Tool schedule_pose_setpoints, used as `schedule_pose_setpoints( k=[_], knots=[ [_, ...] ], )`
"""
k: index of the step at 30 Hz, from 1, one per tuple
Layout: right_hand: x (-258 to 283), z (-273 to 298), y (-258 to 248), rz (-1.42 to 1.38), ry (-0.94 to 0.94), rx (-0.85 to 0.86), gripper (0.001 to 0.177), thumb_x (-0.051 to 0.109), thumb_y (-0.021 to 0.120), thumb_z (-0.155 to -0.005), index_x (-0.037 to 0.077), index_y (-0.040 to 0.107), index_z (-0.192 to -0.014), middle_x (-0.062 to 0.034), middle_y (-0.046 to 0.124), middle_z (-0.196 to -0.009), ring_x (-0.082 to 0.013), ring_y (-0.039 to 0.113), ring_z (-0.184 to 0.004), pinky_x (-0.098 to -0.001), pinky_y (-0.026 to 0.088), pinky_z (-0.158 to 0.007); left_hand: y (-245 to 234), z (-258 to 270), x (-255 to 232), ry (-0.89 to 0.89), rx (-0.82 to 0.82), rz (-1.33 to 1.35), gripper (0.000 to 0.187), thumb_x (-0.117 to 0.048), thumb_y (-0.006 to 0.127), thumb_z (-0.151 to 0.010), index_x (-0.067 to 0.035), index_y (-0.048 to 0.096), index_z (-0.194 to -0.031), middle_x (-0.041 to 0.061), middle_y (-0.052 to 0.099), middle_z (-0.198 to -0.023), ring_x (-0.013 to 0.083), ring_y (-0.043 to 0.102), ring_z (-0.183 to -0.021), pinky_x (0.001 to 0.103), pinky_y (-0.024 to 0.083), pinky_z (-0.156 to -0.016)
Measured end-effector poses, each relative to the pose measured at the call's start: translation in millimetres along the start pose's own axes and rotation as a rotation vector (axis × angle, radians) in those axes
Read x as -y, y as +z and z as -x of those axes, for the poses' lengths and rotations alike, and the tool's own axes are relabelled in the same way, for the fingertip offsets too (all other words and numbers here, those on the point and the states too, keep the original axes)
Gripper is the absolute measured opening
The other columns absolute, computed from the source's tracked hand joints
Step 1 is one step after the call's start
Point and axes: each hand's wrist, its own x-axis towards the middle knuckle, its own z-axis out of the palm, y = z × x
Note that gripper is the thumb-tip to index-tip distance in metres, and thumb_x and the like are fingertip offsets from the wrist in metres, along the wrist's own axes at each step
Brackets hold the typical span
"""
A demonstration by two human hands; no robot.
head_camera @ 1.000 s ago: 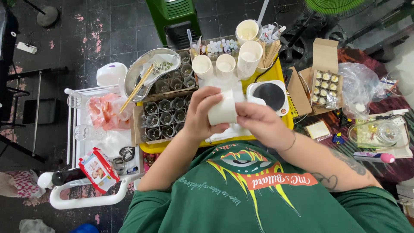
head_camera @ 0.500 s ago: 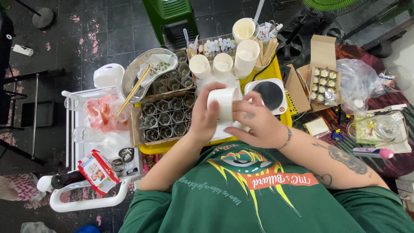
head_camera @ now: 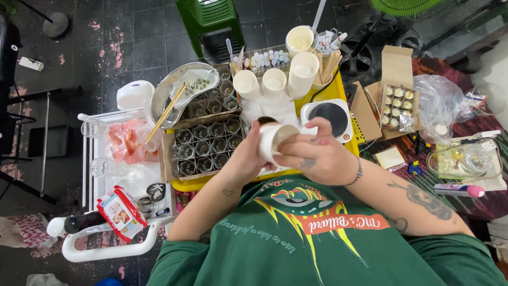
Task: Cleaning and organizing containers for candle making.
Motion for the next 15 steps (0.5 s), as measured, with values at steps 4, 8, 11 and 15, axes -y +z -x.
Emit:
schedule_pose_setpoints(
  k=[4,8,11,15],
  knots=[
    [-3,6,2,-0.168,0.138,-0.056,0.028,0.007,0.076,-0.082,0.013,0.072,-0.110,-0.0020,0.070,-0.113,-0.0178,0.066,-0.105,-0.0483,0.037,-0.103,57,-9,0,0.530,-0.083,-1.355,0.075,-0.044,0.054,-0.115,-0.012,0.003,-0.159,0.015,0.033,-0.154,0.0260,0.041,-0.142,0.041,0.037,-0.118],
    [1,2,10,-0.455,0.232,-0.117,0.023,0.014,0.077,-0.090,0.011,0.069,-0.111,-0.0031,0.069,-0.115,-0.0212,0.067,-0.110,-0.0482,0.036,-0.117,44,4,4,0.514,-0.121,-1.393,0.083,-0.050,0.063,-0.103,-0.014,0.012,-0.158,0.011,0.043,-0.149,0.0273,0.051,-0.137,0.039,0.044,-0.118],
    [8,-12,3,-0.337,0.117,-0.090,0.026,0.019,0.080,-0.091,0.011,0.069,-0.114,-0.0035,0.069,-0.115,-0.0205,0.067,-0.110,-0.0506,0.033,-0.119,30,9,1,0.273,-0.182,-0.954,0.085,-0.064,0.054,-0.102,-0.005,0.026,-0.157,0.010,0.053,-0.142,0.0226,0.057,-0.131,0.037,0.048,-0.112],
    [7,-26,-13,0.048,-0.133,-0.034,0.033,0.017,0.081,-0.089,0.016,0.074,-0.121,0.0008,0.071,-0.115,-0.0117,0.067,-0.106,-0.0508,0.033,-0.112,6,6,-6,-0.148,-0.404,-0.441,0.084,-0.072,0.040,-0.101,0.000,0.045,-0.144,0.016,0.062,-0.127,0.0266,0.063,-0.112,0.042,0.050,-0.090]
  ],
)
